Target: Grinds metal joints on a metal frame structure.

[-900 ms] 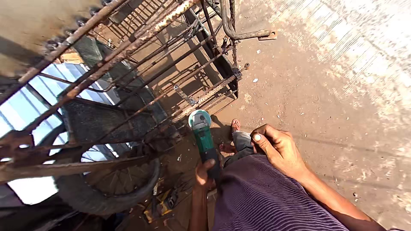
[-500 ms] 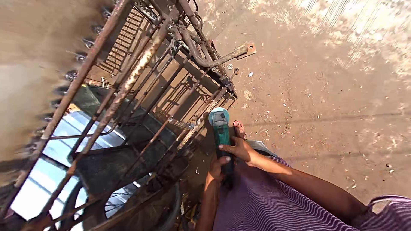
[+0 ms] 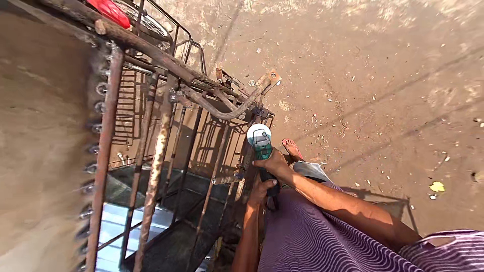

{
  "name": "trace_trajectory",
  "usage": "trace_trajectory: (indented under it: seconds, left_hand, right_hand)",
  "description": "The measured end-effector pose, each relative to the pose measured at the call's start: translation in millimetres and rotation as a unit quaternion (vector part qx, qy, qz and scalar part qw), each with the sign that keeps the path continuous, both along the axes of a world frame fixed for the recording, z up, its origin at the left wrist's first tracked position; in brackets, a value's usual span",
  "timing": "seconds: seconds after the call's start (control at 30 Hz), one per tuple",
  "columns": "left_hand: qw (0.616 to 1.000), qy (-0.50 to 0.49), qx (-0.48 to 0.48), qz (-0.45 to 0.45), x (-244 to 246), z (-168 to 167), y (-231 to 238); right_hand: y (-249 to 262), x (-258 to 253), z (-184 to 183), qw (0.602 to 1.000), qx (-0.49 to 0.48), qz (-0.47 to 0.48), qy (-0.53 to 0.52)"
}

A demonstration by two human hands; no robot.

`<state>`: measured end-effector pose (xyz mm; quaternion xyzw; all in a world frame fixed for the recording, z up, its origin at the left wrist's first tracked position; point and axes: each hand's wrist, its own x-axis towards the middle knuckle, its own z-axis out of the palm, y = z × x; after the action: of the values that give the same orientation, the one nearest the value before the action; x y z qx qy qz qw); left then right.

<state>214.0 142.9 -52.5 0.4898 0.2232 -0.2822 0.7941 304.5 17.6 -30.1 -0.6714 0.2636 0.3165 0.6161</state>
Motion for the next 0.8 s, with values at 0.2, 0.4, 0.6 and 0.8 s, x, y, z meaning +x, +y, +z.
trace_trajectory:
  seconds: [0.2,0.4,0.6,0.8]
  left_hand:
    - [0.999,0.016,-0.003,-0.028,23,-12,33]
    - [0.999,0.025,-0.002,-0.046,36,-25,53]
    - [0.998,0.012,-0.02,-0.049,49,-31,49]
    - [0.995,-0.053,0.039,-0.077,69,-41,44]
  right_hand:
    - [31,10,-4,0.995,-0.091,0.012,0.026]
    - [49,16,-9,0.991,-0.118,0.016,0.06]
    - [49,31,-9,0.984,-0.162,0.062,0.028]
    - [49,48,-30,0.978,-0.195,0.071,-0.005]
